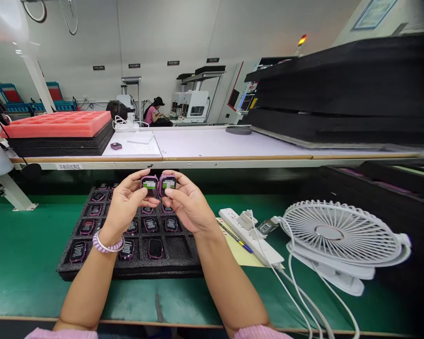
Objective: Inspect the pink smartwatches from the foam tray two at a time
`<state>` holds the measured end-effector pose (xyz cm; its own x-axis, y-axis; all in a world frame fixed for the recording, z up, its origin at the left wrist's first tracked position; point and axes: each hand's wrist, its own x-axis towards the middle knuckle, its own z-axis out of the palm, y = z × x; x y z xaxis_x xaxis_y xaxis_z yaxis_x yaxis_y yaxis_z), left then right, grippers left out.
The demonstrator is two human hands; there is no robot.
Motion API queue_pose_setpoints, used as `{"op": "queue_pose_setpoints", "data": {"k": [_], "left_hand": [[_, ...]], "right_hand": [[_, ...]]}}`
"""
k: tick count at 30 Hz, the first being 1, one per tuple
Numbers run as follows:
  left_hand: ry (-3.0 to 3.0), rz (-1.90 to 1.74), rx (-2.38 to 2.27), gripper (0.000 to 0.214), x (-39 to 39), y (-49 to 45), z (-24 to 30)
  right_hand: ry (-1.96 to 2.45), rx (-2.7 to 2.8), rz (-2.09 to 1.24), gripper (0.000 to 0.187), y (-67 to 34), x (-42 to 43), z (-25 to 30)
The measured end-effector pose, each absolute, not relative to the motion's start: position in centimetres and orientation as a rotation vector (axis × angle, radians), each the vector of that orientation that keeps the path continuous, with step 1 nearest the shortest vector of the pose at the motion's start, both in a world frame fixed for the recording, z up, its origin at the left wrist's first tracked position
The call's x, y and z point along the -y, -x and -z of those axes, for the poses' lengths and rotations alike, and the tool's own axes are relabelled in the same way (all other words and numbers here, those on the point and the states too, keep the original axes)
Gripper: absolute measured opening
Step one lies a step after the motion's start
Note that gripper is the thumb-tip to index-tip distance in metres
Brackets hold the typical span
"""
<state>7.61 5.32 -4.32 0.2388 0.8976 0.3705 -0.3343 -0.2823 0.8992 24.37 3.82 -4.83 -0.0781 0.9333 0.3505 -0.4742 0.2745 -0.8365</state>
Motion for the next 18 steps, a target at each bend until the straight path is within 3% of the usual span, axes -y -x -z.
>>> {"op": "queue_pose_setpoints", "data": {"k": [11,18], "left_hand": [[-1.476,-1.421,-0.482,0.051,-7.2,-6.6,-1.7],[-1.640,-1.496,-0.384,0.057,-8.5,-6.9,-5.3]], "right_hand": [[0.367,1.233,-1.266,0.045,-24.3,-6.8,-1.0],[0.342,1.365,-1.048,0.038,-24.6,-8.5,-5.2]]}}
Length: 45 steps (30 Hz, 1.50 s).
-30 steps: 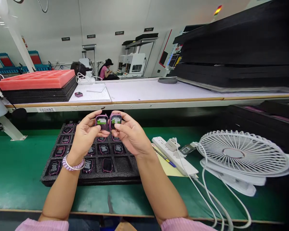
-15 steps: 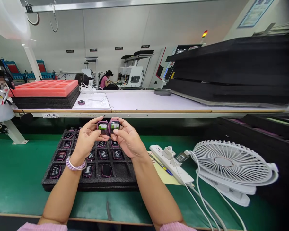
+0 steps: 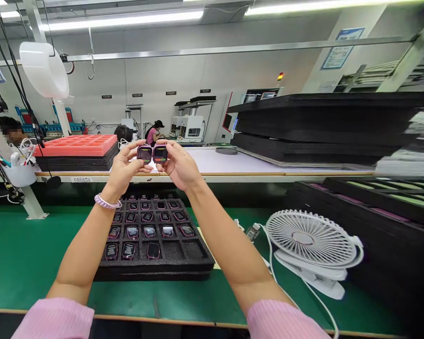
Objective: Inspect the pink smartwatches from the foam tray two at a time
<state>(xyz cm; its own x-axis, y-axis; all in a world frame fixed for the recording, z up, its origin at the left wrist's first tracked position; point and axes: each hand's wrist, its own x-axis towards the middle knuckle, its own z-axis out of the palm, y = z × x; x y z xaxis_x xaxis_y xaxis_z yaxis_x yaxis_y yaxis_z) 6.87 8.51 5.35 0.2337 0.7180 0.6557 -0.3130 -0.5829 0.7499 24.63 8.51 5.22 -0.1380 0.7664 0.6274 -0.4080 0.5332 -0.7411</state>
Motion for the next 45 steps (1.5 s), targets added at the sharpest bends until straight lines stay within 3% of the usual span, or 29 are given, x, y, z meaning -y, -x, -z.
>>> {"op": "queue_pose_setpoints", "data": {"k": [5,19,34,45], "left_hand": [[-1.779,-1.594,-0.322,0.064,-9.1,-6.9,-6.3],[-1.811,-1.687,-0.300,0.064,-9.0,-6.4,-5.8],[-1.923,-1.730,-0.128,0.060,-9.9,-6.0,-3.4],[-1.802,-1.703,-0.204,0.059,-9.2,-6.1,-2.8]], "right_hand": [[0.316,1.430,-0.977,0.037,-24.9,-8.6,-6.8],[0.293,1.556,-0.998,0.061,-24.8,-6.0,-6.7],[0.271,1.609,-1.014,0.065,-24.7,-6.2,-5.1],[0.291,1.549,-1.031,0.054,-24.4,-6.4,-4.6]]}}
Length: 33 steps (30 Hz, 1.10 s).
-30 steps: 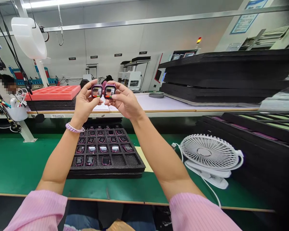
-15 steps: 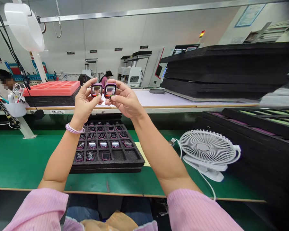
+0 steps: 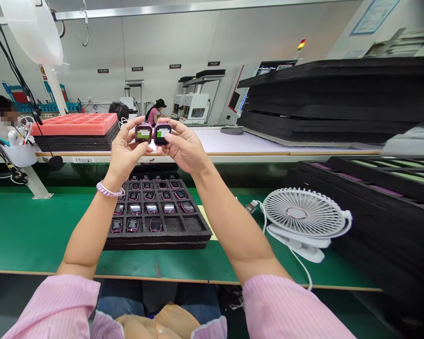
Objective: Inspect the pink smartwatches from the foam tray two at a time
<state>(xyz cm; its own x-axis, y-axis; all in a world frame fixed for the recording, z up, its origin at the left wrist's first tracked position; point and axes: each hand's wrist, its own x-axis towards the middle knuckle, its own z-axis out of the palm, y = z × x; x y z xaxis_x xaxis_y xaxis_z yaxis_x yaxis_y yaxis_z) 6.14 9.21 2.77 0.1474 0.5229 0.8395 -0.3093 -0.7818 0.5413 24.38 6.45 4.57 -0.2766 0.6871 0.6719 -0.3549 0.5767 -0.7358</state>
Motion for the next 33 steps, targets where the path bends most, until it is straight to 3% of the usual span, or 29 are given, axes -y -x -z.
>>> {"op": "queue_pose_setpoints", "data": {"k": [28,31,33], "left_hand": [[-1.759,-1.573,-0.377,0.041,-6.8,-5.7,-3.1],[-1.821,-1.680,-0.313,0.033,-3.5,-4.6,-3.9],[-1.768,-1.810,-0.282,0.031,-0.6,-3.2,-4.2]], "right_hand": [[0.293,1.567,-1.048,0.055,-24.4,-6.2,-3.6],[0.345,1.553,-0.942,0.047,-24.6,-2.1,-5.0],[0.306,1.451,-0.786,0.031,-25.2,1.8,-5.7]]}}
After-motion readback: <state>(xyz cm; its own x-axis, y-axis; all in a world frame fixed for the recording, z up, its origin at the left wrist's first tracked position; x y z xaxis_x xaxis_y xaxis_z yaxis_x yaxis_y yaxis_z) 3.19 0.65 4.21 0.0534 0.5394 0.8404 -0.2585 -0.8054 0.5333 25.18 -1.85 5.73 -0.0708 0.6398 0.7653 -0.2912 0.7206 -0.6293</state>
